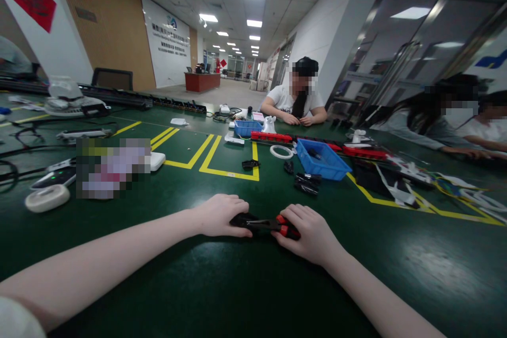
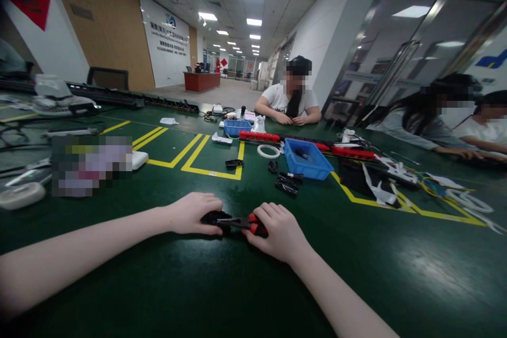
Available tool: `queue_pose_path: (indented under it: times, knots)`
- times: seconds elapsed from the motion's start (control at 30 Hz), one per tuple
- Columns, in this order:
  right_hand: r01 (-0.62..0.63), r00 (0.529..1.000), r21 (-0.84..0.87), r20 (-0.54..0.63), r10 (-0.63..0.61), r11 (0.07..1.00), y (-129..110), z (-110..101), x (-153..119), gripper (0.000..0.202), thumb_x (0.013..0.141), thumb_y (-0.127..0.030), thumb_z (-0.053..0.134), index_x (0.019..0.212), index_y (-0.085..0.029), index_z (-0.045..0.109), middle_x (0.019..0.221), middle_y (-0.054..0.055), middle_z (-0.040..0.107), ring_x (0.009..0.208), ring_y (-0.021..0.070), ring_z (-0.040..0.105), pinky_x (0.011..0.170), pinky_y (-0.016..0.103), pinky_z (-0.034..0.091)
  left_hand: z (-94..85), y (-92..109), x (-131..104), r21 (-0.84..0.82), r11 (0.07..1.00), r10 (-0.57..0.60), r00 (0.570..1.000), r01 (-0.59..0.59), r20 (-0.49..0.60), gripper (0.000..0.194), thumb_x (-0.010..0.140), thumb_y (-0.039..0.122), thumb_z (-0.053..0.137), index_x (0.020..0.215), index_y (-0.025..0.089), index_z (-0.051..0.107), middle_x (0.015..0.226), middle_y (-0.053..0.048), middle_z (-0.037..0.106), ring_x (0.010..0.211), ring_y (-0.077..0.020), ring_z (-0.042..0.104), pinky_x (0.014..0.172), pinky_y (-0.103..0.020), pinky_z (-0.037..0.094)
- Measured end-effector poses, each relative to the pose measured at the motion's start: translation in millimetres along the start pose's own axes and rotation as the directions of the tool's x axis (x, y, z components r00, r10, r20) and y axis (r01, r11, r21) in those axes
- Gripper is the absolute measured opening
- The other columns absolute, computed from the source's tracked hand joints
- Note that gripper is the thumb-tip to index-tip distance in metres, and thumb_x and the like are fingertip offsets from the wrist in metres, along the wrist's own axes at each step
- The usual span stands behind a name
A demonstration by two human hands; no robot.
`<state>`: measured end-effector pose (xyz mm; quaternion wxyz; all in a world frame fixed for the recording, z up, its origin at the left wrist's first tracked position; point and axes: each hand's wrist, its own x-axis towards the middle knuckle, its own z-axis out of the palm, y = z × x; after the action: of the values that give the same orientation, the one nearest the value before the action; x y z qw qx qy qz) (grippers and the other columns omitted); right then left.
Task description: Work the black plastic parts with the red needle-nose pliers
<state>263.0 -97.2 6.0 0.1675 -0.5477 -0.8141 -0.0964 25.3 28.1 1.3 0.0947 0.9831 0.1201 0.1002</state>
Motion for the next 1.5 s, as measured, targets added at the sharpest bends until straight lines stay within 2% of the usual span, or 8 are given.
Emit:
queue_pose_path:
  times: [0.87, 1.2, 1.5]
  knots:
    - [0.019, 0.999, -0.036, -0.036, -0.02, 0.999, 1.2, -0.2, 0.2, 0.021, 0.083, -0.038, 0.063, 0.092, -0.019, 0.062, 0.088, 0.008, 0.067, 0.077, 0.0214, 0.062, 0.068, 0.034, 0.047, 1.3, -0.5, -0.2, -0.019, 1.0, -0.017, 1.0, 0.017, -0.006, 0.038, 0.086, 0.057, 0.06, 0.087, 0.019, 0.054, 0.084, -0.003, 0.062, 0.076, -0.02, 0.06, 0.061, -0.027, 0.039]
    - [-0.037, 0.999, 0.008, -0.032, 0.038, 0.999, 3.6, -2.9, 0.8, 0.023, 0.084, -0.039, 0.062, 0.094, -0.019, 0.062, 0.091, 0.008, 0.066, 0.079, 0.0217, 0.062, 0.069, 0.034, 0.047, 0.4, -1.6, -1.0, -0.05, 0.998, -0.025, 1.0, 0.025, -0.001, 0.04, 0.086, 0.059, 0.059, 0.088, 0.019, 0.055, 0.084, -0.002, 0.062, 0.075, -0.019, 0.059, 0.059, -0.027, 0.038]
    - [-0.001, 1.0, -0.013, -0.029, 0.001, 1.0, -1.1, -0.4, 1.7, 0.026, 0.083, -0.041, 0.064, 0.095, -0.018, 0.064, 0.093, 0.009, 0.068, 0.081, 0.0224, 0.063, 0.071, 0.035, 0.047, 0.2, -2.2, -0.9, -0.036, 0.999, -0.026, 1.0, 0.027, 0.009, 0.042, 0.087, 0.06, 0.057, 0.088, 0.019, 0.055, 0.084, -0.003, 0.062, 0.074, -0.0192, 0.059, 0.058, -0.027, 0.036]
